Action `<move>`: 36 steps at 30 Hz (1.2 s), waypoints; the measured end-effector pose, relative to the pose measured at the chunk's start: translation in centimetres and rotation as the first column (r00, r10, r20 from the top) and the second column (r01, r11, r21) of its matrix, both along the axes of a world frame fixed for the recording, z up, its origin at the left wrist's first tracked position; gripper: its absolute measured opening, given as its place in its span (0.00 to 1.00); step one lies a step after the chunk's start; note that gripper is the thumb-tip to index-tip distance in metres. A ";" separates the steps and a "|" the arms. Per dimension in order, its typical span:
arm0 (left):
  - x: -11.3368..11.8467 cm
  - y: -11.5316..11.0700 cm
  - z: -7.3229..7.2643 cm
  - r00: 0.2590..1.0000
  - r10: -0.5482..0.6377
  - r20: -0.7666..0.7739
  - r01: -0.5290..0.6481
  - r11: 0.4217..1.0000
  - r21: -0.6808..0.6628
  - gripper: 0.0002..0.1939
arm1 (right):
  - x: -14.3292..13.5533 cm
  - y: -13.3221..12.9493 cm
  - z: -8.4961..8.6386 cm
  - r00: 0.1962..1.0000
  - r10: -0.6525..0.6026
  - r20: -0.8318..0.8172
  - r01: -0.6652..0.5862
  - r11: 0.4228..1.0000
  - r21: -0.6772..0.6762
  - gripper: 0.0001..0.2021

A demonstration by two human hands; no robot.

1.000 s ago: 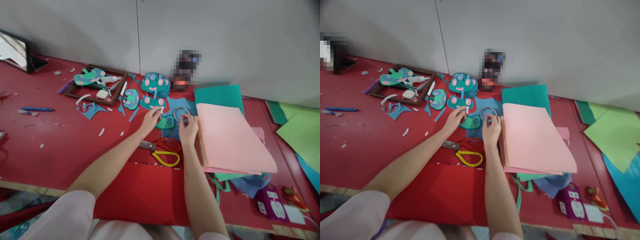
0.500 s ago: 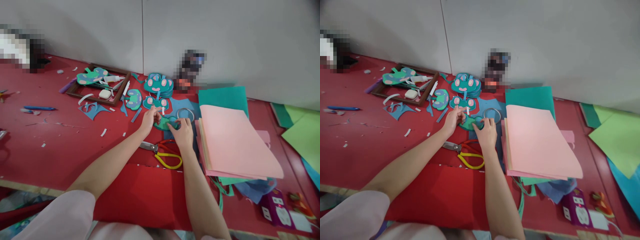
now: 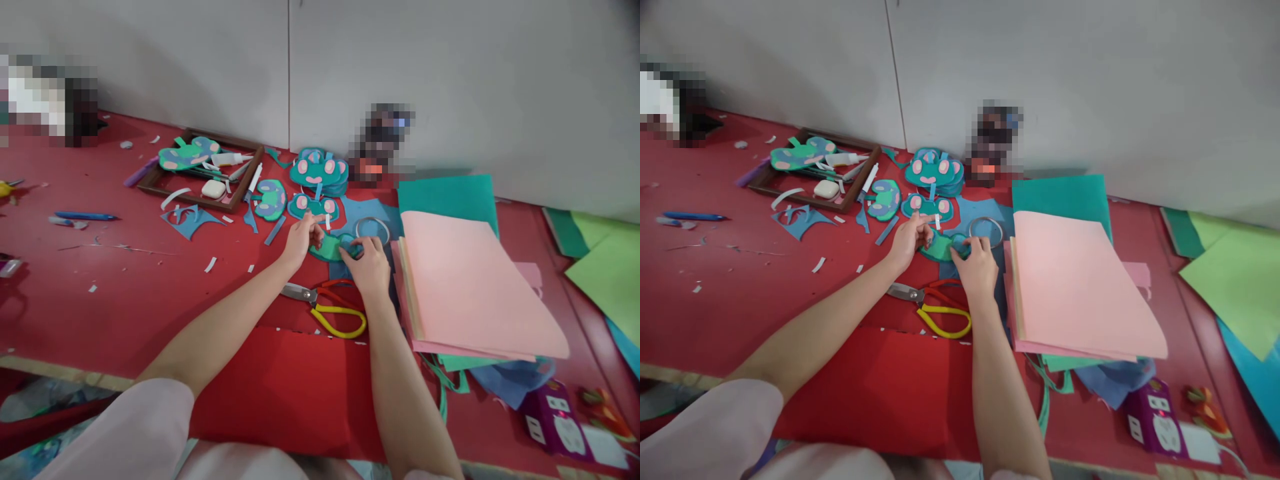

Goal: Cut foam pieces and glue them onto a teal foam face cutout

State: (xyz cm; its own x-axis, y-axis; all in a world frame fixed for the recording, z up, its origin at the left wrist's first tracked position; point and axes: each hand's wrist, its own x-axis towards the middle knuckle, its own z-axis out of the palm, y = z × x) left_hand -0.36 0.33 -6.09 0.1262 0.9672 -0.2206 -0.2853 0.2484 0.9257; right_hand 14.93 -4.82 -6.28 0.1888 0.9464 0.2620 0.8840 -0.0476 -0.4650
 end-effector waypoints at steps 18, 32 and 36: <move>-0.2 0.3 -0.6 1.000 0.008 0.003 -0.008 1.000 0.005 0.29 | 0.3 -0.2 0.2 0.998 0.001 -0.064 0.004 0.997 0.082 0.07; 1.5 -1.9 1.4 0.952 -0.224 0.210 0.207 0.973 0.102 0.23 | 0.2 0.5 0.4 0.682 -0.067 -0.728 0.244 0.959 0.141 0.19; 1.6 -2.0 1.3 0.884 -0.333 0.329 0.344 0.939 0.027 0.27 | -0.4 0.2 0.5 0.694 -0.073 -0.716 0.237 0.963 0.132 0.20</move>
